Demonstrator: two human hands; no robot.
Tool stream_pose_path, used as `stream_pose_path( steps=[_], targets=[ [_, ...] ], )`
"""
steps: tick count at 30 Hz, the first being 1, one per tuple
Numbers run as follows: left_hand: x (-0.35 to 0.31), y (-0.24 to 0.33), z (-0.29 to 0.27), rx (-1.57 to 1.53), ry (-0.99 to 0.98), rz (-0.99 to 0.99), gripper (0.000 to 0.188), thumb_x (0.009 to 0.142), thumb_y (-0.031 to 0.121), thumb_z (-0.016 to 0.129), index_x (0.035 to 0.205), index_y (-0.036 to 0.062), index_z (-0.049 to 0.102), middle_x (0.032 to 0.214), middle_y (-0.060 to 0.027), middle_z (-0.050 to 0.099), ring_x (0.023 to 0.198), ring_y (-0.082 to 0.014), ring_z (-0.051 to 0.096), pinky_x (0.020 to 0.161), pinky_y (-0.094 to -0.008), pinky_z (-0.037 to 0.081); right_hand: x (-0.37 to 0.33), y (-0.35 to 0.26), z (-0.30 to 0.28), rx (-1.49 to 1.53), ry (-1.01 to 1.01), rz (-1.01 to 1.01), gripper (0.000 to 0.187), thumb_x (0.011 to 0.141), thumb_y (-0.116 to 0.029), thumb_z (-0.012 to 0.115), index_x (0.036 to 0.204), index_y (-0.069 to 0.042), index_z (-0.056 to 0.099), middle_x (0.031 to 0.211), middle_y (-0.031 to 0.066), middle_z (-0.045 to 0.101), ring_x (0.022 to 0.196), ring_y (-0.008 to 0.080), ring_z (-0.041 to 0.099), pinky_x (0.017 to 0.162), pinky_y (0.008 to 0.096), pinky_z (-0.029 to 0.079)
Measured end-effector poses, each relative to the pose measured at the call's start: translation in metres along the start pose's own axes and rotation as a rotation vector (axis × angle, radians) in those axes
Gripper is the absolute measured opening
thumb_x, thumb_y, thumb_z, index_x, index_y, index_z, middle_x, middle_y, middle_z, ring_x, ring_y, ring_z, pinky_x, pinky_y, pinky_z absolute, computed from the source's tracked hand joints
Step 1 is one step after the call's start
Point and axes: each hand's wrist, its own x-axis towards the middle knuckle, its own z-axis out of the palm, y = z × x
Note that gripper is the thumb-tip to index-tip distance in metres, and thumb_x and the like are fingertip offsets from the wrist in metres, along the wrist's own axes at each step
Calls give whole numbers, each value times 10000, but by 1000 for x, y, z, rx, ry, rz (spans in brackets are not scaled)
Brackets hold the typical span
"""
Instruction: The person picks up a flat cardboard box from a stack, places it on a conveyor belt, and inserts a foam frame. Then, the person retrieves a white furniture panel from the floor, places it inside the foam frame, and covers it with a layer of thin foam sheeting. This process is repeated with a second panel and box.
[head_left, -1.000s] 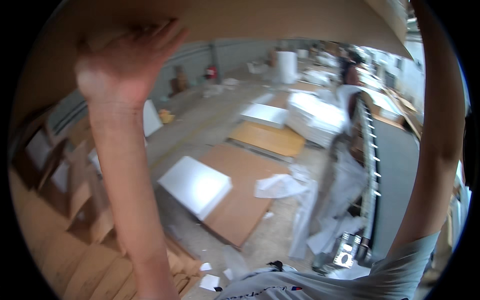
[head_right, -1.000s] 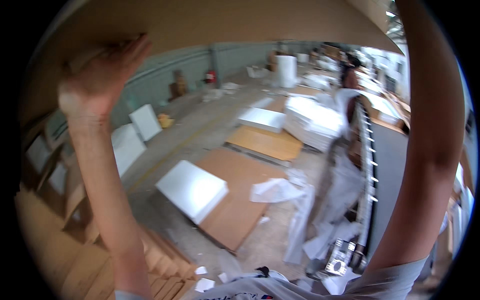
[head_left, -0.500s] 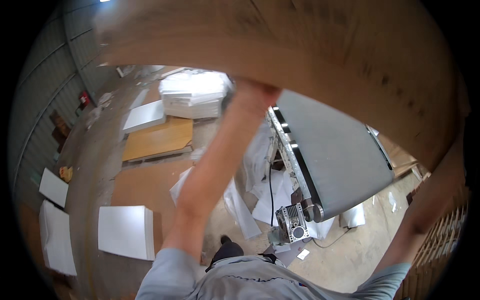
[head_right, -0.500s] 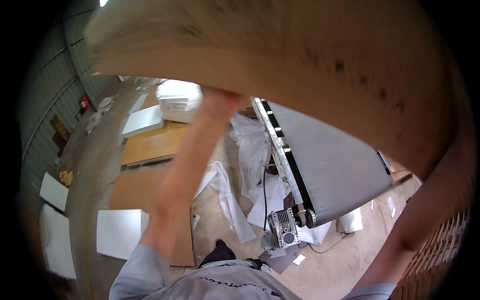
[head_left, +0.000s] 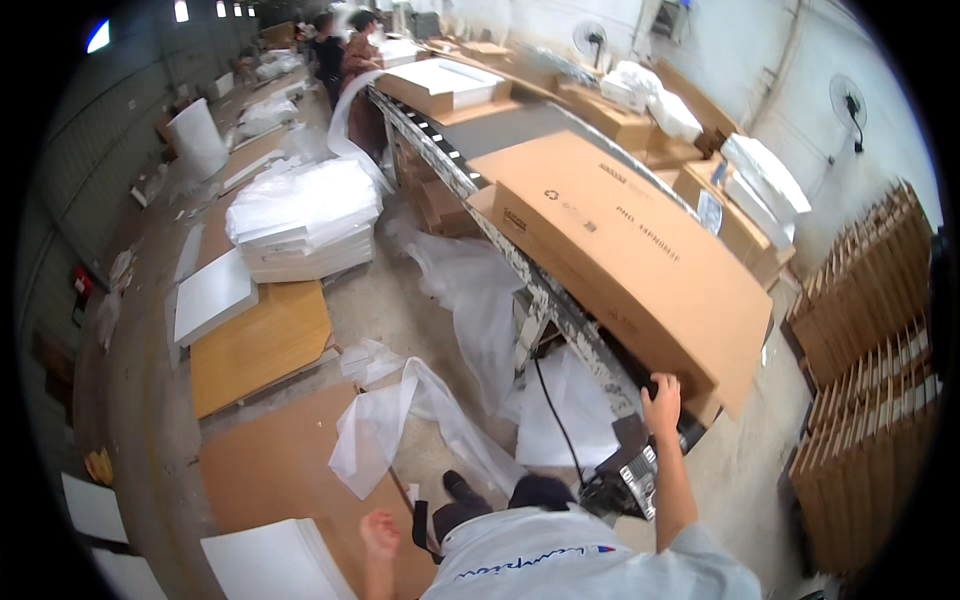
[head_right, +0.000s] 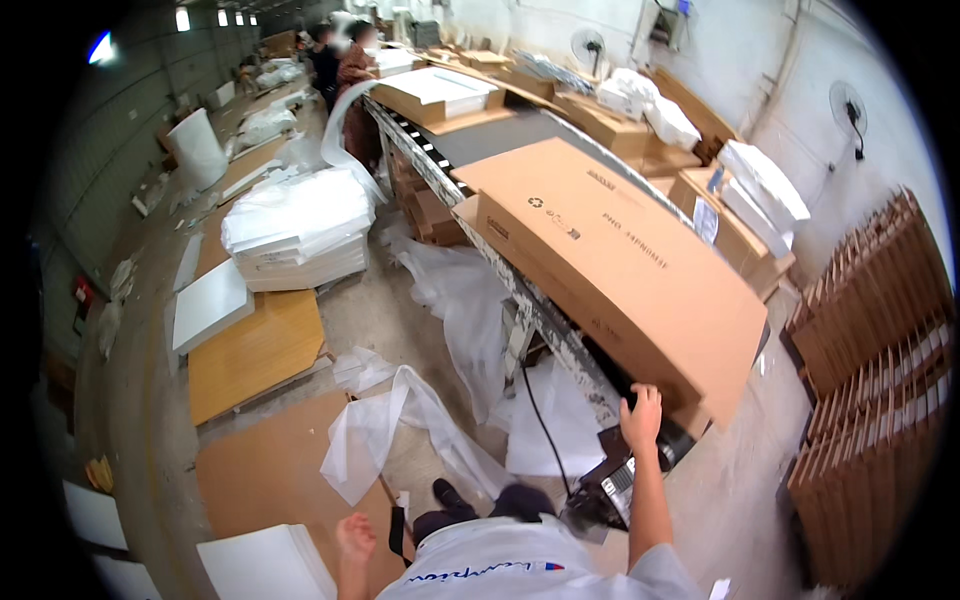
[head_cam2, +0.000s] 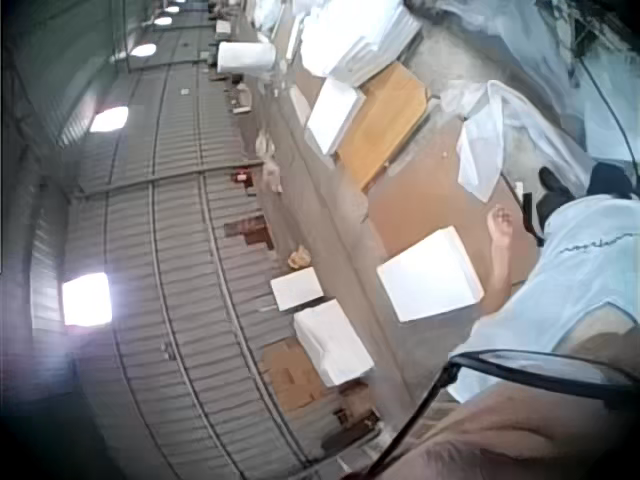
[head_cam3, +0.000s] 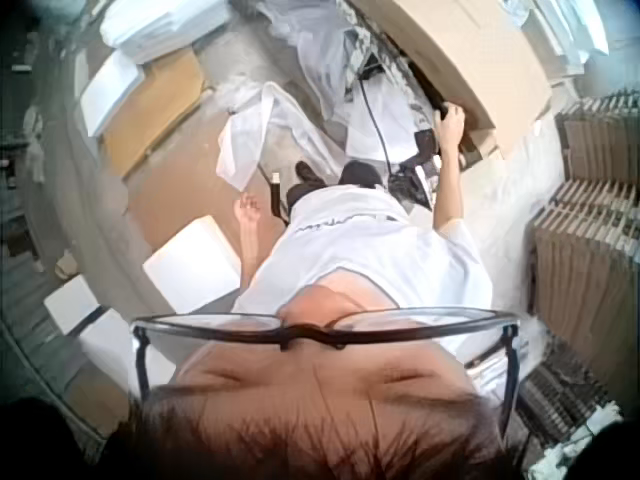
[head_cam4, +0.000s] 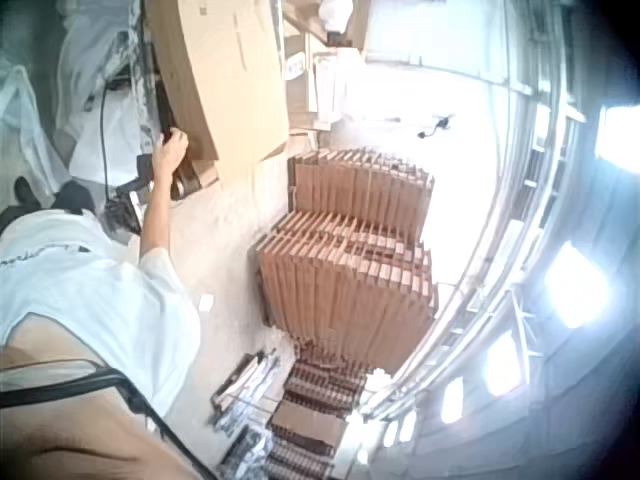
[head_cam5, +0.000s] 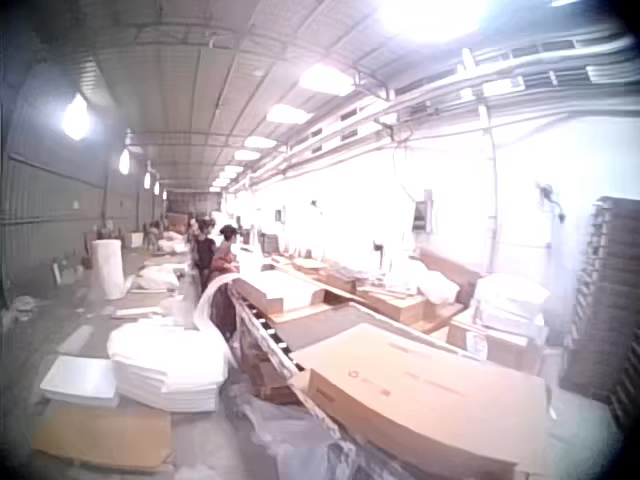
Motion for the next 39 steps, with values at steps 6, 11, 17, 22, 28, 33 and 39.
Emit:
stream_pose_path(
  steps=[6, 11, 17, 22, 28, 33, 39],
  targets=[
    [56, 150, 58, 147, 236, 353, 452, 906, 425, 525, 1260, 144, 521, 1121, 17, 561, 912, -114, 503, 736, -281, 414, 103, -26, 26, -241, 100, 112, 559, 777, -170, 738, 1266, -54, 493, 1251, 179, 511, 1179, 379, 482, 941, 475, 440],
    [125, 136, 218, 146, -171, 242, 200, 912, 292, 583, 1040, 140, 600, 919, 4, 620, 778, -116, 554, 687, -302, 453, 148, -3, 40, -333, -86, 267, 497, 807, -337, 740, 1186, -71, 560, 1219, 157, 547, 1146, 334, 530, 921, 451, 456],
    [164, 58, 388, 529, -380, -133, 265, 939, 333, 563, 1118, 142, 603, 1025, -13, 650, 910, -142, 599, 753, -310, 466, 163, 47, 65, -455, -141, 184, 324, 845, -379, 692, 930, -71, 637, 932, 125, 645, 923, 307, 622, 807, 449, 471],
    [266, 30, 563, 748, -438, -25, 540, 922, 560, 518, 1246, 129, 544, 1201, -58, 610, 1072, -189, 585, 841, -342, 448, 165, 75, 56, -344, -237, 69, 274, 826, -317, 709, 807, -50, 653, 835, 134, 610, 871, 332, 613, 743, 448, 502],
    [376, 1, 757, 654, -276, 511, 633, 947, 419, 569, 1303, -97, 480, 1264, -133, 582, 1140, -266, 577, 943, -363, 466, 102, 28, -1, -139, -352, 422, 293, 750, -311, 760, 753, -54, 620, 820, 135, 577, 804, 336, 581, 678, 446, 461],
    [420, -14, 784, 802, -379, 642, 253, 902, 111, 571, 1097, -45, 617, 1049, -79, 667, 939, -193, 640, 833, -321, 510, 72, -20, -3, -174, -185, 362, 217, 744, -252, 734, 808, -63, 648, 844, 104, 581, 775, 321, 575, 674, 429, 453],
    [346, 27, 892, 784, -613, 670, 188, 949, 155, 557, 1063, 16, 612, 1023, -36, 656, 945, -105, 596, 841, -270, 442, 152, -44, 23, -129, -75, 123, 248, 732, -199, 694, 972, -141, 717, 978, 65, 628, 898, 263, 611, 785, 403, 472]
  ],
)
